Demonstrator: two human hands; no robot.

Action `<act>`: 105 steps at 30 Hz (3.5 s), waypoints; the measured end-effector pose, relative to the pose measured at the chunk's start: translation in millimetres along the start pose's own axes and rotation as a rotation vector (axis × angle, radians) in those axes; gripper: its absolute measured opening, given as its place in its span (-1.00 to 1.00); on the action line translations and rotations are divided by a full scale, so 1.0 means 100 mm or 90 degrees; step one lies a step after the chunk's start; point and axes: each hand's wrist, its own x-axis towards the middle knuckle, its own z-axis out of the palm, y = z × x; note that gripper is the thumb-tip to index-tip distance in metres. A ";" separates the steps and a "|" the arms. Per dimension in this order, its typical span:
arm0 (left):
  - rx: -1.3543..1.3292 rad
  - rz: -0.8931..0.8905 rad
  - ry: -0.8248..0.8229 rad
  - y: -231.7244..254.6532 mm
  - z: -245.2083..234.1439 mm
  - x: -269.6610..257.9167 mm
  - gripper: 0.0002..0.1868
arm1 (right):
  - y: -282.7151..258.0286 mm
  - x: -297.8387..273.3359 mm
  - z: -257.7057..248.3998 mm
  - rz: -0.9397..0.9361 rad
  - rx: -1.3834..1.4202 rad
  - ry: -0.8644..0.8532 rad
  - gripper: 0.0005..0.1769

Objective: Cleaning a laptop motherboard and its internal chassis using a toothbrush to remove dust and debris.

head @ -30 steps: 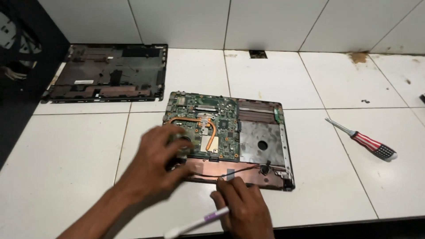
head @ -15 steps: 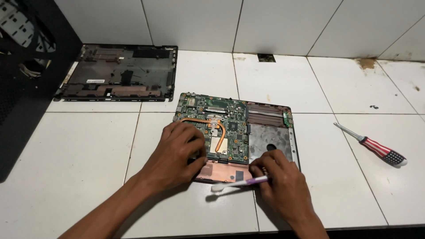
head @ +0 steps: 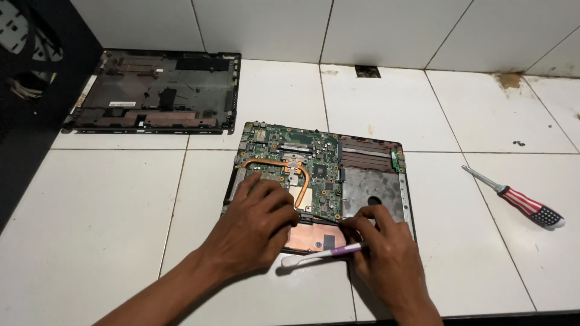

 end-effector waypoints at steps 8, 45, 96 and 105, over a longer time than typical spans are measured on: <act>0.013 0.003 0.002 0.04 -0.11 -0.01 -0.77 | -0.13 -0.21 -0.26 0.086 0.036 -0.066 -0.19; -0.077 -0.179 0.016 -0.16 -0.37 -0.87 -0.24 | 0.72 -1.13 1.48 0.331 0.102 -0.813 -0.35; 0.016 -0.184 -0.034 -0.21 -0.14 -0.97 -0.18 | 0.09 -0.30 -0.32 0.207 -0.032 0.083 -0.73; 0.017 -0.181 -0.027 -0.19 -0.16 -0.95 -0.15 | 0.18 -0.34 -0.37 0.187 -0.031 -0.016 -0.32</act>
